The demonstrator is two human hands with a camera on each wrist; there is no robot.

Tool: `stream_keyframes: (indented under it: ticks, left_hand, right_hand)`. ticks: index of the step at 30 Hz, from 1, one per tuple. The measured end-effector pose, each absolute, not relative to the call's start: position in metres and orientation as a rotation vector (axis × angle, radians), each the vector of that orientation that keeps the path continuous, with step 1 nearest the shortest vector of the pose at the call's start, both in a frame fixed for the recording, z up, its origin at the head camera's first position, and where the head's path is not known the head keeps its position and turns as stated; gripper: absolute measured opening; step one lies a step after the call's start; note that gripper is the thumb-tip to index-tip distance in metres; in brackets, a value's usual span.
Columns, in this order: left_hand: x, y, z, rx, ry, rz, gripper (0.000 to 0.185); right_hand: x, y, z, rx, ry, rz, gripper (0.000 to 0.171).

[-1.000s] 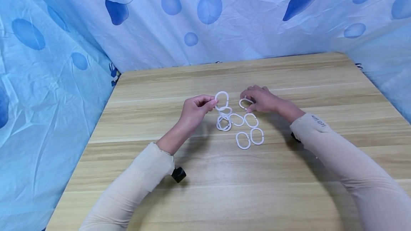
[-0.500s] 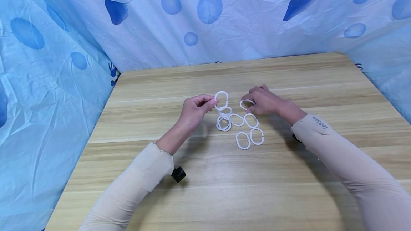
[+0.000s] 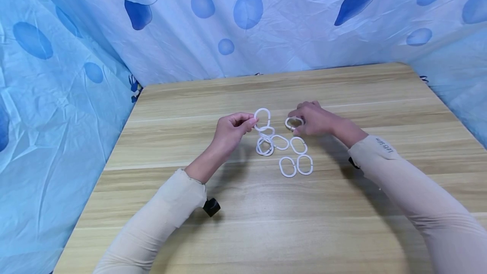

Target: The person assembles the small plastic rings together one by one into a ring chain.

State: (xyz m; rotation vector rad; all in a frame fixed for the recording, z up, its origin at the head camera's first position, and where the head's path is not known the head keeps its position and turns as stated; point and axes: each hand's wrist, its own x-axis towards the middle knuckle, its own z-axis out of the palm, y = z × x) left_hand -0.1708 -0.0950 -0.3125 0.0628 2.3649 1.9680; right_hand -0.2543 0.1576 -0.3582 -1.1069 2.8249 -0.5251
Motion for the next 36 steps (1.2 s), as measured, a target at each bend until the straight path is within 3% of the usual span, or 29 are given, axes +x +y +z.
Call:
stream_keyframes:
  ticks: [10, 26, 36]
  left_hand:
    - [-0.176, -0.094, -0.323, 0.078, 2.377, 1.973, 0.022]
    - [-0.176, -0.092, -0.321, 0.061, 2.379, 1.961, 0.020]
    - [-0.178, -0.092, -0.322, 0.063, 2.389, 1.958, 0.019]
  right_hand:
    - [-0.249, 0.159, -0.343, -1.019, 2.813, -0.976, 0.044]
    - [-0.237, 0.150, -0.330, -1.087, 2.750, -1.179, 0.049]
    - [-0.228, 0.141, -0.318, -0.989, 2.649, -1.287, 0.047]
